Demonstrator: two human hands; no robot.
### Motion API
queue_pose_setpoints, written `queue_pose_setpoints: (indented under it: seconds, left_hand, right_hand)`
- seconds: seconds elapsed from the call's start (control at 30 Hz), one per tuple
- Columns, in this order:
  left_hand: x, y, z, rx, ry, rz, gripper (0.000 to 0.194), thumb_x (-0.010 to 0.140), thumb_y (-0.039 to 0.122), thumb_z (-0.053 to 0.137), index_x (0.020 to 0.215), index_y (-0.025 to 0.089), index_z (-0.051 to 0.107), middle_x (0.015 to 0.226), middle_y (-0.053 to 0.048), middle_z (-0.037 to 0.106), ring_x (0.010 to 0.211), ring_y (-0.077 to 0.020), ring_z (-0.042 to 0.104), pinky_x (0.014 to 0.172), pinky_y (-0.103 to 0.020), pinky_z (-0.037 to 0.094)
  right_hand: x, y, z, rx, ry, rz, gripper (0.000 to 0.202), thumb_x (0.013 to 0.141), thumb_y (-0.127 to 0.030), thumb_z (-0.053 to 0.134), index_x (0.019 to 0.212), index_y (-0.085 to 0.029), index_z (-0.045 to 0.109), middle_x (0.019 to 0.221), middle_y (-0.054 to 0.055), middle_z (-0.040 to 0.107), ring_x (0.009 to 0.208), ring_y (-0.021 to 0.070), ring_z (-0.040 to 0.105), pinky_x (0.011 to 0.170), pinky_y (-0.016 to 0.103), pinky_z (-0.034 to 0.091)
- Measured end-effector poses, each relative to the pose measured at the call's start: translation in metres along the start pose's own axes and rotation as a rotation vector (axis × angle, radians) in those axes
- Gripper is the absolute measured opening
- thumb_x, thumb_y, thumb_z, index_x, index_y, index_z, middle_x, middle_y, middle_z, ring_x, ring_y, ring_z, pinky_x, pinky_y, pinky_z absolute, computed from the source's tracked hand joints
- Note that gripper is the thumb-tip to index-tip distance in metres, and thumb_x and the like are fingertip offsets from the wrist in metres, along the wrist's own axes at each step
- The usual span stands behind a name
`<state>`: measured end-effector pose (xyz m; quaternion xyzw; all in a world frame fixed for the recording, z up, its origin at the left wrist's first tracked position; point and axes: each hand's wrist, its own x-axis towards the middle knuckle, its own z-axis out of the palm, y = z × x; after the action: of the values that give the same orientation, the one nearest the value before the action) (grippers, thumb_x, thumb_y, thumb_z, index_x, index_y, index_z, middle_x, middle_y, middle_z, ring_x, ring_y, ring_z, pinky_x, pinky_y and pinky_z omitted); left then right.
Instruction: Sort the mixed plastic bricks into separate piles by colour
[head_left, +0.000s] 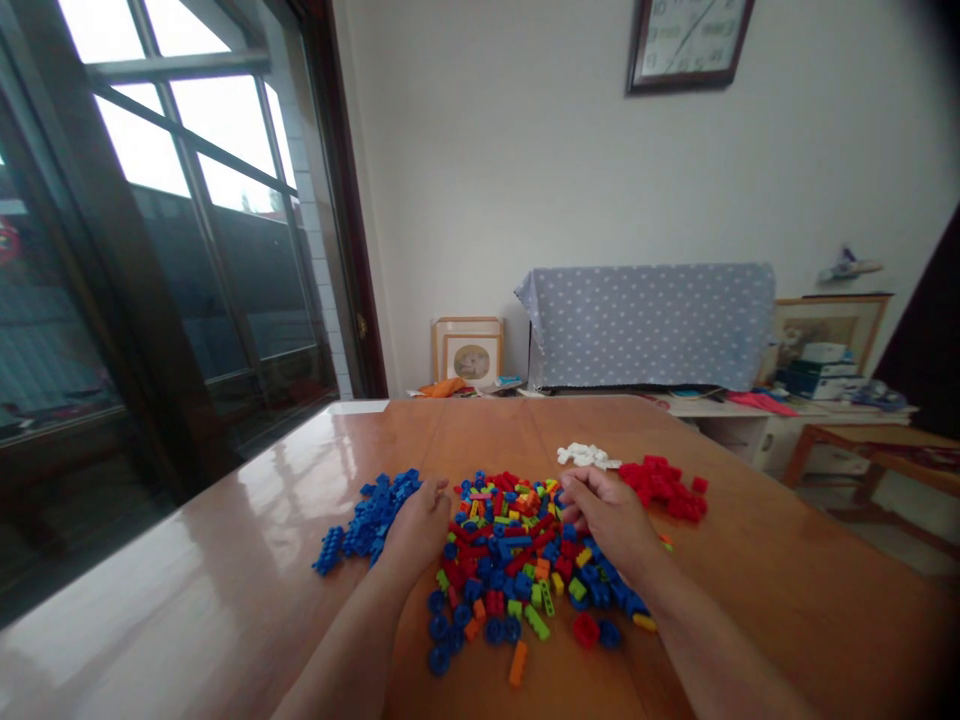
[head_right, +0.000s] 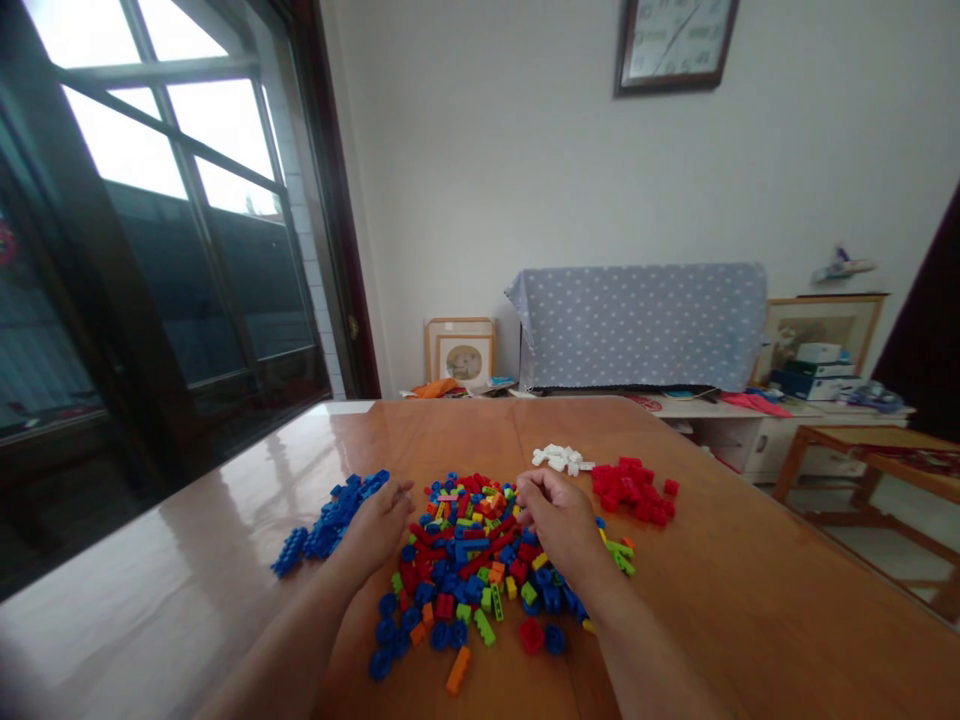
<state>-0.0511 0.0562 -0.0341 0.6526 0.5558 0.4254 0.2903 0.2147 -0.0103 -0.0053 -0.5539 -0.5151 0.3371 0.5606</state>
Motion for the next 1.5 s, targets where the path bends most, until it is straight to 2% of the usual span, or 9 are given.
queue_pose_setpoints:
  seconds: [0.2,0.53,0.63,0.77,1.0,1.1,1.2,1.33,1.5]
  left_hand:
    - [-0.003,-0.007,0.005,0.164,-0.117,0.104,0.024,0.089,0.032,0.048,0.078,0.019,0.064,0.074,-0.005,0.065,0.075,-0.0189,0.060,0.069,-0.027,0.040]
    - [-0.011,0.011,0.016,-0.184,-0.209,-0.007,0.040,0.085,0.042,0.053,0.112,0.015,0.066,0.078,-0.002,0.066,0.070,-0.0179,0.061,0.062,-0.026,0.046]
    - [-0.012,0.016,0.016,-0.199,-0.199,0.012,0.044,0.086,0.044,0.053,0.117,0.015,0.065,0.080,-0.003,0.066,0.072,-0.0180,0.061,0.063,-0.026,0.046]
    - [-0.011,0.014,0.018,-0.173,-0.174,0.106,0.043,0.089,0.043,0.052,0.117,0.015,0.066,0.084,-0.004,0.066,0.074,-0.0174,0.059,0.064,-0.025,0.044]
    - [-0.014,0.015,0.021,-0.046,-0.171,0.207,0.034,0.091,0.039,0.049,0.108,0.017,0.069,0.083,-0.003,0.066,0.075,-0.0173,0.057,0.066,-0.025,0.042]
    - [-0.016,0.018,0.021,-0.036,-0.191,0.188,0.035,0.092,0.040,0.047,0.109,0.018,0.068,0.077,-0.001,0.063,0.068,-0.0162,0.054,0.059,-0.024,0.039]
    - [-0.016,0.019,0.020,-0.049,-0.192,0.176,0.036,0.091,0.040,0.047,0.109,0.017,0.067,0.074,-0.001,0.061,0.064,-0.0156,0.052,0.057,-0.024,0.037]
    - [-0.016,0.020,0.020,-0.033,-0.201,0.196,0.036,0.091,0.040,0.048,0.110,0.017,0.067,0.073,-0.001,0.060,0.066,-0.0157,0.053,0.059,-0.025,0.038]
    - [-0.017,0.018,0.020,-0.002,-0.226,0.230,0.038,0.092,0.039,0.048,0.115,0.016,0.066,0.081,-0.003,0.065,0.071,-0.0170,0.056,0.065,-0.026,0.042]
  right_hand:
    - [0.009,0.005,-0.018,-0.115,-0.012,0.038,0.033,0.081,-0.053,0.060,0.087,-0.020,0.066,0.072,0.000,0.067,0.054,0.0145,0.061,0.050,0.025,0.046]
    - [0.021,0.013,-0.041,-0.216,0.080,0.016,0.026,0.080,-0.040,0.057,0.092,-0.020,0.069,0.073,0.000,0.068,0.061,0.0182,0.063,0.054,0.027,0.046]
    - [0.030,0.025,-0.046,-0.364,0.134,-0.061,0.025,0.081,-0.035,0.056,0.094,-0.021,0.072,0.080,0.003,0.072,0.075,0.0223,0.066,0.066,0.031,0.048]
    - [0.037,0.042,-0.041,-0.509,0.073,-0.131,0.028,0.083,-0.033,0.056,0.101,-0.023,0.074,0.105,0.007,0.075,0.102,0.0267,0.065,0.089,0.039,0.046]
    - [0.024,0.045,-0.017,-0.569,-0.134,-0.178,0.026,0.085,-0.036,0.061,0.107,-0.031,0.075,0.124,0.004,0.071,0.130,0.0308,0.051,0.114,0.053,0.022]
    - [0.024,0.036,-0.017,-0.470,-0.194,-0.217,0.032,0.091,-0.039,0.050,0.110,-0.029,0.074,0.115,0.003,0.074,0.115,0.0261,0.063,0.106,0.044,0.037]
    - [0.031,0.032,-0.027,-0.460,-0.053,-0.189,0.035,0.089,-0.038,0.048,0.107,-0.023,0.074,0.102,0.005,0.076,0.101,0.0236,0.066,0.088,0.034,0.048]
    - [0.038,0.036,-0.045,-0.582,0.068,-0.102,0.030,0.085,-0.033,0.050,0.099,-0.020,0.074,0.086,0.005,0.074,0.083,0.0223,0.064,0.071,0.030,0.044]
    - [0.034,0.038,-0.051,-0.680,-0.020,-0.032,0.017,0.079,-0.026,0.055,0.076,-0.020,0.071,0.068,0.002,0.068,0.067,0.0169,0.057,0.059,0.026,0.032]
